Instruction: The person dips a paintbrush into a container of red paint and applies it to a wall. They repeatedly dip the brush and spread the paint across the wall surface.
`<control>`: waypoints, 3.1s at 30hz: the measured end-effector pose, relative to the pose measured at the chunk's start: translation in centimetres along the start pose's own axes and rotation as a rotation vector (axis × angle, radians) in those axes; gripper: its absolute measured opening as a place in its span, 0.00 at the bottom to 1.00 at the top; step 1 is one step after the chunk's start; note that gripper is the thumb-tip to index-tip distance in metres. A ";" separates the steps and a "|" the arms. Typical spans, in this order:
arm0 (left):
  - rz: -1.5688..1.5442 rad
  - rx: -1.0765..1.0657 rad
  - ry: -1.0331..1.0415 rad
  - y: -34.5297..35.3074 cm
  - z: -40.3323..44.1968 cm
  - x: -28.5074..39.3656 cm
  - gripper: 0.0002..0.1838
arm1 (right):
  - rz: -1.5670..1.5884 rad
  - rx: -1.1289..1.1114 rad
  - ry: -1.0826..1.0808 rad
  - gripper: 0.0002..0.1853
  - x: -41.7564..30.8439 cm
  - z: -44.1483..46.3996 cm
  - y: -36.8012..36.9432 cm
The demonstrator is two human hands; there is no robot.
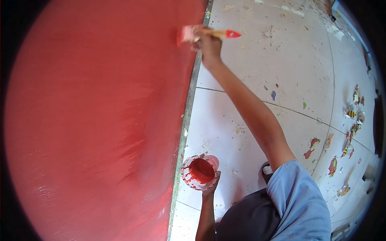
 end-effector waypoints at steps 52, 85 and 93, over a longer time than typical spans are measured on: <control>0.131 -0.015 0.096 0.1 0.6 2.7 0.27 | -0.133 -0.025 0.031 0.13 2.2 -4.6 -0.2; 0.132 -0.005 0.130 -0.8 1.3 2.6 0.35 | -0.273 -0.082 0.092 0.12 5.5 -10.7 -0.2; 0.139 0.011 0.170 -0.9 1.5 3.1 0.37 | -0.099 -0.060 0.232 0.15 7.1 -10.1 -1.8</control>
Point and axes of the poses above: each hand's wrist, its own z-axis towards the middle knuckle, its own y-axis out of the palm, x = y × z, the point moved 9 cm from there along z, towards the middle knuckle, and after that the axes turned 5 degrees about y, right-handed, at the moved point
